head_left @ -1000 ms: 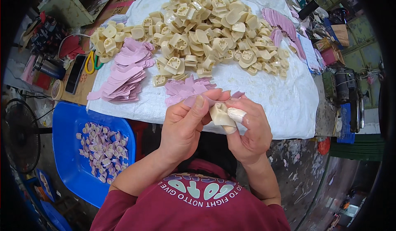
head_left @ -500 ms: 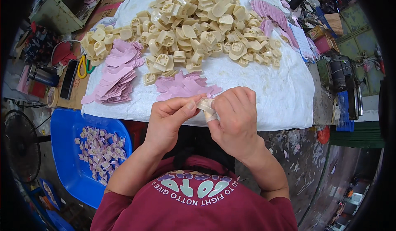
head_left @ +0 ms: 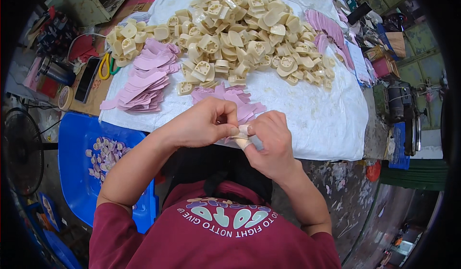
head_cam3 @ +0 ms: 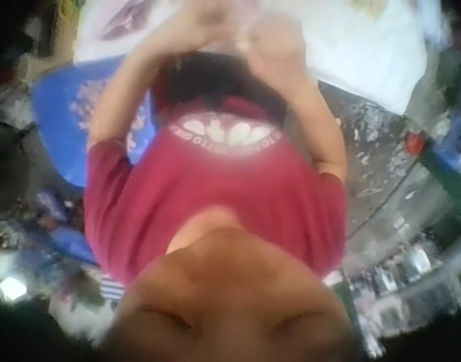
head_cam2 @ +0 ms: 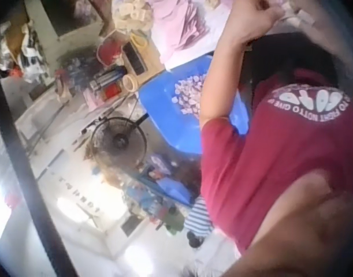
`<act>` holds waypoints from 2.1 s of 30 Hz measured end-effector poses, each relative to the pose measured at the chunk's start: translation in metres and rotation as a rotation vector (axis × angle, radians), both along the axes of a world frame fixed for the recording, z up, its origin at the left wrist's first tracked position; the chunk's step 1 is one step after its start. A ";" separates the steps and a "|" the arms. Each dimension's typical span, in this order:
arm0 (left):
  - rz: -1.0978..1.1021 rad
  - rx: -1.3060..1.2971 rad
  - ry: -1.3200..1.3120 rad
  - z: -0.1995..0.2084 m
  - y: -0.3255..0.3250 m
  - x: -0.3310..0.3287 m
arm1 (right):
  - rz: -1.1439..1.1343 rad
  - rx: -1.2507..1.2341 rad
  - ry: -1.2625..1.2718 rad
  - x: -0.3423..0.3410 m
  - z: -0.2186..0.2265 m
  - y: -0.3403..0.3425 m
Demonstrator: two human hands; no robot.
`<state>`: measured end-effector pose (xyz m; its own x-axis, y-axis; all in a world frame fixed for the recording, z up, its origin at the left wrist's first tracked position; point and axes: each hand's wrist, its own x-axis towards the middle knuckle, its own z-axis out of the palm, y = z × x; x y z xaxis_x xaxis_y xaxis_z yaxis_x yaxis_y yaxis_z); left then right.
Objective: The person repeatedly picks up small beige plastic components and pink foam pieces from a table. They insert the foam into the plastic parts and place the assembled units into a blue bin.
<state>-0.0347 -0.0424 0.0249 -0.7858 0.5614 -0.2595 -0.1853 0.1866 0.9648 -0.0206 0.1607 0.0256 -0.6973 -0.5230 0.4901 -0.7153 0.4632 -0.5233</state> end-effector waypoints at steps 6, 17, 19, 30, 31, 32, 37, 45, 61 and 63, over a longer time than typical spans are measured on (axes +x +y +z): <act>0.347 0.565 -0.212 -0.017 0.014 0.014 | -0.245 -0.400 -0.540 0.006 -0.013 0.005; 0.477 0.088 0.646 -0.026 0.032 0.019 | -0.288 -0.352 -0.568 0.004 -0.013 -0.003; 0.344 0.264 0.322 -0.021 0.023 0.015 | -0.267 -0.357 -0.614 0.003 -0.008 0.000; 0.393 0.672 0.198 -0.026 0.029 0.039 | -0.038 -0.001 -0.116 0.002 0.009 0.015; 0.455 0.708 0.218 -0.022 0.028 0.040 | -0.110 -0.090 -0.089 0.004 0.013 0.015; 0.516 0.743 0.237 -0.019 0.027 0.040 | -0.183 -0.180 -0.061 0.008 0.017 0.014; 0.428 0.428 0.698 -0.008 0.030 0.048 | -0.071 -0.941 -0.947 0.027 -0.004 0.022; 0.382 0.117 0.993 0.006 0.025 0.047 | 0.029 -1.188 -1.083 0.033 0.004 0.025; 0.581 0.019 0.912 -0.020 0.048 0.038 | -0.173 -0.586 -0.675 0.026 -0.003 0.008; 0.584 -0.022 0.921 -0.015 0.047 0.038 | -0.165 -0.560 -0.710 0.023 -0.008 0.012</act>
